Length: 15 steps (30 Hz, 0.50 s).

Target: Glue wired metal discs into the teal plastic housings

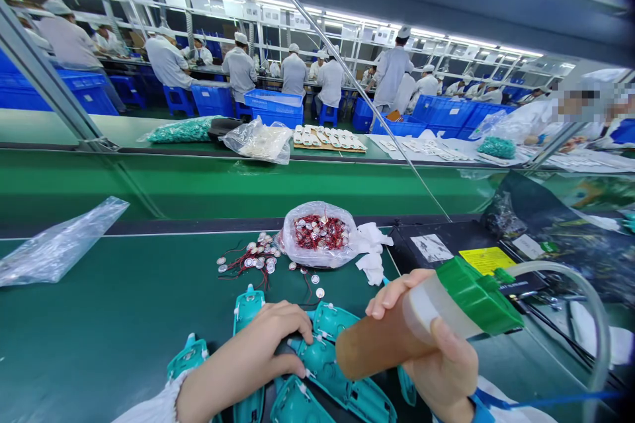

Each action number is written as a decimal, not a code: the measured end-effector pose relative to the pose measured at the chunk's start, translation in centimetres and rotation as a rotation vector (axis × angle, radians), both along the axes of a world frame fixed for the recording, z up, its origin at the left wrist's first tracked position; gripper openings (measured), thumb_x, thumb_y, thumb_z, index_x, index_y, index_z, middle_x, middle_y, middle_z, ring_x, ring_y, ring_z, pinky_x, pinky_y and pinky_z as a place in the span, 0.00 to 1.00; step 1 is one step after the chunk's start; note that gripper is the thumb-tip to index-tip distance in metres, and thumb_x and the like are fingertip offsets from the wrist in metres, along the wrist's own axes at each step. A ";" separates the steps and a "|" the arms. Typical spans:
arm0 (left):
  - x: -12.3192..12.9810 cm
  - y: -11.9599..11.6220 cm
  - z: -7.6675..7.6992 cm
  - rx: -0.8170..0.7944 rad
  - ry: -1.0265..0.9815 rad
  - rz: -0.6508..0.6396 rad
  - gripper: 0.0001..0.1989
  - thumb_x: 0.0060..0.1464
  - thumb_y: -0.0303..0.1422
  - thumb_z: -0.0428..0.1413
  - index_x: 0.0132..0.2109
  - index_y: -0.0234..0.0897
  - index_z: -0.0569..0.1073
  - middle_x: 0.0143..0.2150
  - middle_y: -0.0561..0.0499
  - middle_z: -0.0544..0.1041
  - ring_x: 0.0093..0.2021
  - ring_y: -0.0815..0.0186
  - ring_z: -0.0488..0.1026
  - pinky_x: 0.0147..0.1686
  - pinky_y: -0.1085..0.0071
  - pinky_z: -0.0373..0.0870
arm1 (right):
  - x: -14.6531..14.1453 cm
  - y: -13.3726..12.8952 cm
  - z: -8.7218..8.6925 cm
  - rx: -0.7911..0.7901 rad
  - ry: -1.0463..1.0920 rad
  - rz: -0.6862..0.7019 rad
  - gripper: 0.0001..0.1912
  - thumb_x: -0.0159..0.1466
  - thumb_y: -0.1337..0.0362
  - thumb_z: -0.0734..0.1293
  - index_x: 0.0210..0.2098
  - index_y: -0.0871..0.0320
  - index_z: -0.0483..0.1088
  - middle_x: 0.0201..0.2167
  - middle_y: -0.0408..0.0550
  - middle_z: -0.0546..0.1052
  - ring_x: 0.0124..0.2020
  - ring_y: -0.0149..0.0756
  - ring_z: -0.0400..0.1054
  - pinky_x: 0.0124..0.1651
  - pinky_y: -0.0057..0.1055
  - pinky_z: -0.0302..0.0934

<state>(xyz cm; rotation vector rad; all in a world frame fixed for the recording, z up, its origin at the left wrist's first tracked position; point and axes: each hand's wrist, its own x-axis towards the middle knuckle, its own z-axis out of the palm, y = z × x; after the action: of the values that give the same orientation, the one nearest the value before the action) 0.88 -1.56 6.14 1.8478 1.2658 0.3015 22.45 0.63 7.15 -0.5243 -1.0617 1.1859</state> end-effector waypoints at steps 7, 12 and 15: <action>-0.1 0.0 -0.2 0.015 0.005 -0.008 0.11 0.49 0.33 0.65 0.39 0.43 0.72 0.46 0.53 0.76 0.50 0.59 0.68 0.52 0.65 0.58 | 0.9 0.1 -1.0 0.038 -0.027 0.119 0.14 0.59 0.52 0.65 0.43 0.49 0.66 0.29 0.44 0.74 0.29 0.39 0.71 0.33 0.38 0.67; -0.1 -0.1 0.0 0.010 0.010 0.005 0.11 0.49 0.32 0.65 0.40 0.43 0.72 0.46 0.54 0.75 0.50 0.60 0.68 0.52 0.65 0.58 | 0.7 0.0 -0.6 0.044 -0.039 0.079 0.14 0.59 0.52 0.65 0.41 0.50 0.67 0.28 0.44 0.74 0.27 0.38 0.70 0.32 0.36 0.67; 0.0 -0.2 0.3 -0.001 0.011 0.012 0.11 0.49 0.32 0.65 0.39 0.43 0.72 0.46 0.53 0.75 0.50 0.59 0.68 0.52 0.65 0.59 | 0.5 -0.1 -0.4 0.050 -0.036 0.059 0.14 0.59 0.51 0.65 0.40 0.51 0.68 0.27 0.43 0.74 0.26 0.38 0.70 0.30 0.35 0.67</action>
<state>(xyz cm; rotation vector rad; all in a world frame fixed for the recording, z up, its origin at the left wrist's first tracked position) 0.86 -1.74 6.42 1.8442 1.2851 0.2978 22.99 0.57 6.77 -0.4801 -1.1411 1.2022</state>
